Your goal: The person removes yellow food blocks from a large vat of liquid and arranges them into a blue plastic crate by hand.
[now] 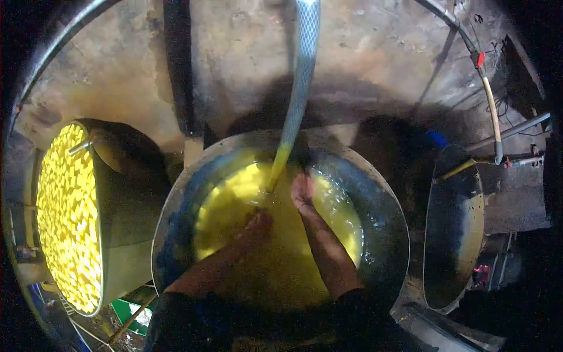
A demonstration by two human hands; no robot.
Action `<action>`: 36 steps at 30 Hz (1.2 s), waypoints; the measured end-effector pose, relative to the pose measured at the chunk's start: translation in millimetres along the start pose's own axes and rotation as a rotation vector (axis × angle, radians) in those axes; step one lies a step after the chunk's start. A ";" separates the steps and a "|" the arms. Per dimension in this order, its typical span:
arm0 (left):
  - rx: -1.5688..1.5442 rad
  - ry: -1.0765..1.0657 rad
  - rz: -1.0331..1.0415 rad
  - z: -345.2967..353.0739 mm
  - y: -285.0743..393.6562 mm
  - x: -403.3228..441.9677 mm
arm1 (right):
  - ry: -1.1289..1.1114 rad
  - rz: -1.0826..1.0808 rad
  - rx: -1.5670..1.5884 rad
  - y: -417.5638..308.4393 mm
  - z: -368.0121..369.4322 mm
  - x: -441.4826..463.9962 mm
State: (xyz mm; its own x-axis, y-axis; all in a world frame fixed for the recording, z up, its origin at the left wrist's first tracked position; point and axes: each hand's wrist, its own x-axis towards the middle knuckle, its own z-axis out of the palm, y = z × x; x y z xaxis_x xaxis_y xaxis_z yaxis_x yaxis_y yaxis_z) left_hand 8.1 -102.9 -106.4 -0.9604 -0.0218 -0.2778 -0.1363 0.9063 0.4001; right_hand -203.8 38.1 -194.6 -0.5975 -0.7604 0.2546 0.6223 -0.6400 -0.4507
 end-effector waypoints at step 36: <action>-2.450 -0.086 0.020 -74.1 135.2 -5.9 | 0.705 0.179 -1.083 -61.4 328.4 -84.5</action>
State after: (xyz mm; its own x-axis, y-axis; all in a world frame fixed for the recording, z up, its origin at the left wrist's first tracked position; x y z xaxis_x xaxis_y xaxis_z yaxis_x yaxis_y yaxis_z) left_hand -22.7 -11.4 14.0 -0.9655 0.0426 -0.2570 -0.1046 -0.9669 0.2329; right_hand -25.5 105.2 92.5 -0.8901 -0.3922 -0.2323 0.1969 0.1288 -0.9719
